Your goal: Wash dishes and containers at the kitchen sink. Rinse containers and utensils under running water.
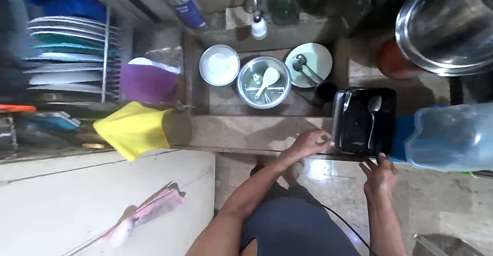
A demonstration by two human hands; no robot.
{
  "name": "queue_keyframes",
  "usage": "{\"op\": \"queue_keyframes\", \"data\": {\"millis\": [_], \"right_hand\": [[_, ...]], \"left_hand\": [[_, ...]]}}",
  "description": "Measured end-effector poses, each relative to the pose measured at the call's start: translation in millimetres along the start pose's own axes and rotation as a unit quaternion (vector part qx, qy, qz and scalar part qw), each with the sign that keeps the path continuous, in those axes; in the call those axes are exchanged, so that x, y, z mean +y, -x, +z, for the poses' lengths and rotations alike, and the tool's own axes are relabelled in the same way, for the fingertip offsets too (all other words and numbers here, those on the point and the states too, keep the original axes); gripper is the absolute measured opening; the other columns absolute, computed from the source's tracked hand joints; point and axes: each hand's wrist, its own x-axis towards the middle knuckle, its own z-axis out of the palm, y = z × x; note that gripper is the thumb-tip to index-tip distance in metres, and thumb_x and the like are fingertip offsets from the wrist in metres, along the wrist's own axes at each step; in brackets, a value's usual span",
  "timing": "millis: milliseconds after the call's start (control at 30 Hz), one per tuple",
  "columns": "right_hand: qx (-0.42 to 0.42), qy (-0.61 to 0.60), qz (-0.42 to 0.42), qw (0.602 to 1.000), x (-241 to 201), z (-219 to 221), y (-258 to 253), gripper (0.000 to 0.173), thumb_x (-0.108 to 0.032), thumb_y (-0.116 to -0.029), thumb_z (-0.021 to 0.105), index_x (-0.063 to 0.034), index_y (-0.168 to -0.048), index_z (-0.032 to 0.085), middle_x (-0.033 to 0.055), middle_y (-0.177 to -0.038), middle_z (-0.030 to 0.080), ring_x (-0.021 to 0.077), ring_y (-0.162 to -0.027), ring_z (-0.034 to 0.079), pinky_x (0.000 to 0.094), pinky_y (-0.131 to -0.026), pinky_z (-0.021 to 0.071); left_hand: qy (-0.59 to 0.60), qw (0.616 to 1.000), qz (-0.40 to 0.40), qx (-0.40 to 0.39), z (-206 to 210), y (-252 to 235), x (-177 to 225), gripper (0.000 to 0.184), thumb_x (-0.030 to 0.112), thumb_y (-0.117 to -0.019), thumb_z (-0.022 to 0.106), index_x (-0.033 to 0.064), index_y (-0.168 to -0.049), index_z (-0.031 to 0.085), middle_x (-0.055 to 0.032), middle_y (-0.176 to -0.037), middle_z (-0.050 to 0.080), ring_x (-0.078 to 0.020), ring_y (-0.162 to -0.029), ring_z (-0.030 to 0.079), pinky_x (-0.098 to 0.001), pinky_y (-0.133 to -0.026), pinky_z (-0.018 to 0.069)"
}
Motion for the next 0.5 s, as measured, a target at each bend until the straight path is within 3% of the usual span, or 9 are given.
{"op": "queue_keyframes", "data": {"millis": [100, 167, 267, 333, 400, 500], "right_hand": [[0.003, 0.043, -0.018, 0.999, 1, -11, 15, 0.054, -0.030, -0.1087, 0.048, -0.0053, -0.155, 0.034, 0.0199, -0.149, 0.048, 0.0280, -0.114, 0.066, 0.0433, -0.089, 0.0585], [-0.010, 0.083, -0.072, 0.994, 8, -18, 28, 0.057, -0.024, -0.1065, 0.049, -0.0028, -0.156, 0.031, 0.0204, -0.152, 0.044, 0.0262, -0.117, 0.062, 0.0423, -0.090, 0.0565], [-0.040, 0.170, -0.171, 0.970, 16, -13, 54, 0.053, -0.023, -0.1029, 0.054, 0.0029, -0.148, 0.044, 0.0225, -0.145, 0.051, 0.0231, -0.110, 0.062, 0.0392, -0.089, 0.0541], [-0.073, 0.194, -0.200, 0.958, 15, 6, 67, 0.049, -0.023, -0.1024, 0.055, 0.0033, -0.143, 0.049, 0.0215, -0.140, 0.055, 0.0195, -0.104, 0.064, 0.0360, -0.087, 0.0550], [-0.111, 0.192, -0.214, 0.951, 14, 34, 73, 0.044, -0.020, -0.1025, 0.054, 0.0056, -0.138, 0.054, 0.0195, -0.130, 0.061, 0.0160, -0.096, 0.067, 0.0334, -0.083, 0.0581], [-0.188, 0.167, -0.196, 0.948, 10, 88, 79, 0.038, -0.015, -0.1030, 0.049, 0.0085, -0.132, 0.056, 0.0183, -0.121, 0.066, 0.0188, -0.091, 0.071, 0.0367, -0.079, 0.0622]], "left_hand": [[0.046, 0.995, -0.036, 0.077, -36, 41, -21, 0.031, 0.024, -0.1013, 0.065, 0.0060, -0.126, 0.069, -0.0110, -0.127, 0.070, -0.0219, -0.108, 0.069, -0.0427, -0.096, 0.0562], [0.075, 0.983, -0.061, 0.154, -60, 69, -45, 0.027, 0.019, -0.1011, 0.065, 0.0072, -0.124, 0.070, -0.0092, -0.123, 0.071, -0.0192, -0.096, 0.072, -0.0408, -0.086, 0.0611], [0.085, 0.956, -0.119, 0.256, -104, 111, -75, 0.026, 0.017, -0.1022, 0.063, 0.0090, -0.127, 0.068, -0.0106, -0.124, 0.070, -0.0220, -0.086, 0.072, -0.0440, -0.076, 0.0619], [0.078, 0.930, -0.141, 0.330, -139, 114, -100, 0.027, 0.021, -0.1019, 0.065, 0.0084, -0.126, 0.068, -0.0123, -0.122, 0.070, -0.0226, -0.082, 0.072, -0.0433, -0.072, 0.0625], [0.081, 0.904, -0.177, 0.380, -178, 92, -128, 0.033, 0.024, -0.1007, 0.065, 0.0045, -0.127, 0.066, -0.0152, -0.124, 0.069, -0.0241, -0.089, 0.073, -0.0446, -0.079, 0.0631], [0.091, 0.893, -0.242, 0.369, -225, 57, -158, 0.051, 0.031, -0.0987, 0.067, 0.0035, -0.140, 0.055, -0.0183, -0.139, 0.060, -0.0302, -0.118, 0.066, -0.0507, -0.097, 0.0577]]}}
